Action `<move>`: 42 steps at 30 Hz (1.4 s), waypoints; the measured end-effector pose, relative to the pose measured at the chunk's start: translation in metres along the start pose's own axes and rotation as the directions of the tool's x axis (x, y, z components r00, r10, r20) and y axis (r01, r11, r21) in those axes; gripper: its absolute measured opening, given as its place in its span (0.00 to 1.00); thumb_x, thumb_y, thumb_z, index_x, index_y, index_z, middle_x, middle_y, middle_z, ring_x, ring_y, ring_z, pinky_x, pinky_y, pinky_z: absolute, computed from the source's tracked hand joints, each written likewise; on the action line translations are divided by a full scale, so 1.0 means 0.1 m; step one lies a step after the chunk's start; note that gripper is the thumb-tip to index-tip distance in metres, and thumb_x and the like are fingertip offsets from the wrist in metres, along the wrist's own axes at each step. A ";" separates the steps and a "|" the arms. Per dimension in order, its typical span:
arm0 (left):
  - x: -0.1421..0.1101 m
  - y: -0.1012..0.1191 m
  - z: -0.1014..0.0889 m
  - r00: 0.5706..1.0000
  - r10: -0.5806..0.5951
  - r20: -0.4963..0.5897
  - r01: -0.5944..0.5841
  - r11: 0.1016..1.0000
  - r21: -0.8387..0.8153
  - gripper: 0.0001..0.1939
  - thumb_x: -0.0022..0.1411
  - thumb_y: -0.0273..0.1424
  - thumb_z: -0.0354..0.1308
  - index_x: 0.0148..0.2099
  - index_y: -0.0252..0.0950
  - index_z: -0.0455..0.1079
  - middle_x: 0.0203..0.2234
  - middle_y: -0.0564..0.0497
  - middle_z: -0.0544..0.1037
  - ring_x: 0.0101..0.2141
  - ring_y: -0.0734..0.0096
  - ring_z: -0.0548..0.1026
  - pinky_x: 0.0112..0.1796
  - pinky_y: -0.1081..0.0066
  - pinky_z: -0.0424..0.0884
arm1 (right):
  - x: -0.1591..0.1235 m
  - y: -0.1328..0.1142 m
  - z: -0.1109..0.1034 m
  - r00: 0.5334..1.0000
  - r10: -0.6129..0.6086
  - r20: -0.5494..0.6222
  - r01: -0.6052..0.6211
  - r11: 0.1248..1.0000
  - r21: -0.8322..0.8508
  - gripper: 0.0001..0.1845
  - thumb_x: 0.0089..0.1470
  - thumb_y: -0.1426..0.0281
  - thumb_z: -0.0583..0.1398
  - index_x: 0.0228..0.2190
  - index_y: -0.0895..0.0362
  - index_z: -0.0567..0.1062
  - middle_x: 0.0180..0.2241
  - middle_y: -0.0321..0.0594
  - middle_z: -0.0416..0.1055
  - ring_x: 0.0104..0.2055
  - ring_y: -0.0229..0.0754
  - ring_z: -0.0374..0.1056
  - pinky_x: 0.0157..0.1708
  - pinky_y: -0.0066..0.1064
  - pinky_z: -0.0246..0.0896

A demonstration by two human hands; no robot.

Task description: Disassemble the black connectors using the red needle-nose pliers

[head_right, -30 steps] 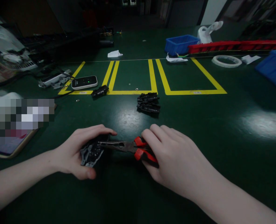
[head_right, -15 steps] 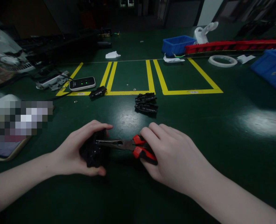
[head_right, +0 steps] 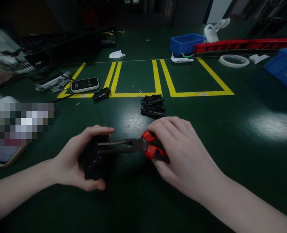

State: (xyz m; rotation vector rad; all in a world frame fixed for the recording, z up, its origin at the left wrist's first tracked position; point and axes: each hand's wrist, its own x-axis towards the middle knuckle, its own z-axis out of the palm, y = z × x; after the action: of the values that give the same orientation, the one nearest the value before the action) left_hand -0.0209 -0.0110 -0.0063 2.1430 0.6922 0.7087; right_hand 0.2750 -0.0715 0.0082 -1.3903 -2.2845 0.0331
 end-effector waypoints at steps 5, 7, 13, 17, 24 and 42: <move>-0.04 0.05 0.07 0.995 0.078 -0.055 -0.075 0.996 0.048 0.44 0.53 0.50 0.80 0.65 0.46 0.64 0.46 0.49 0.79 0.40 0.62 0.79 0.38 0.67 0.75 | 0.00 -0.04 -0.03 1.000 -0.016 0.015 0.015 0.999 0.037 0.05 0.61 0.71 0.57 0.40 0.49 0.70 0.41 0.43 0.76 0.49 0.56 0.73 0.44 0.47 0.71; -0.05 0.09 0.11 0.994 0.074 -0.075 -0.071 0.996 0.045 0.42 0.54 0.50 0.78 0.64 0.45 0.64 0.44 0.50 0.78 0.37 0.64 0.78 0.36 0.67 0.74 | -0.01 -0.03 -0.05 0.998 -0.059 0.008 0.059 0.998 -0.003 0.03 0.63 0.69 0.58 0.40 0.49 0.69 0.39 0.43 0.75 0.46 0.56 0.73 0.42 0.47 0.70; -0.07 0.17 0.21 0.996 0.075 -0.053 -0.071 0.995 0.069 0.41 0.56 0.52 0.77 0.63 0.45 0.63 0.40 0.53 0.76 0.34 0.67 0.74 0.34 0.68 0.69 | -0.06 0.06 -0.03 0.987 -0.160 -0.008 0.157 0.979 -0.127 0.07 0.62 0.71 0.57 0.43 0.51 0.67 0.40 0.45 0.71 0.38 0.52 0.68 0.34 0.43 0.64; -0.08 0.19 0.20 0.998 0.055 -0.042 -0.050 0.994 0.099 0.41 0.58 0.53 0.75 0.65 0.46 0.62 0.41 0.55 0.76 0.35 0.68 0.73 0.36 0.68 0.67 | -0.06 0.11 0.01 0.974 -0.228 -0.009 0.224 0.962 -0.154 0.14 0.58 0.73 0.56 0.47 0.52 0.68 0.43 0.47 0.73 0.40 0.54 0.69 0.36 0.44 0.64; -0.05 0.21 0.16 0.999 0.053 -0.009 -0.051 0.987 0.153 0.43 0.55 0.53 0.77 0.65 0.44 0.63 0.40 0.55 0.76 0.33 0.68 0.73 0.36 0.68 0.68 | -0.05 0.07 -0.02 0.979 -0.199 0.034 0.202 0.966 -0.158 0.14 0.55 0.76 0.57 0.43 0.51 0.65 0.39 0.46 0.71 0.38 0.55 0.66 0.35 0.46 0.62; -0.02 0.23 0.16 0.999 0.052 -0.002 -0.050 0.977 0.208 0.44 0.51 0.51 0.79 0.62 0.42 0.64 0.41 0.54 0.77 0.34 0.66 0.74 0.38 0.66 0.68 | 0.05 0.02 -0.07 0.968 -0.239 0.072 0.249 0.940 -0.235 0.08 0.56 0.74 0.58 0.36 0.51 0.64 0.31 0.43 0.68 0.31 0.51 0.66 0.28 0.42 0.61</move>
State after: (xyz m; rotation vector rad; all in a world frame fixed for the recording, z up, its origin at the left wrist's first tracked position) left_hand -0.0058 -0.0332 0.0021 2.3569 0.7455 0.6984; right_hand 0.2781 -0.0676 0.0161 -1.2145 -2.5488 -0.3087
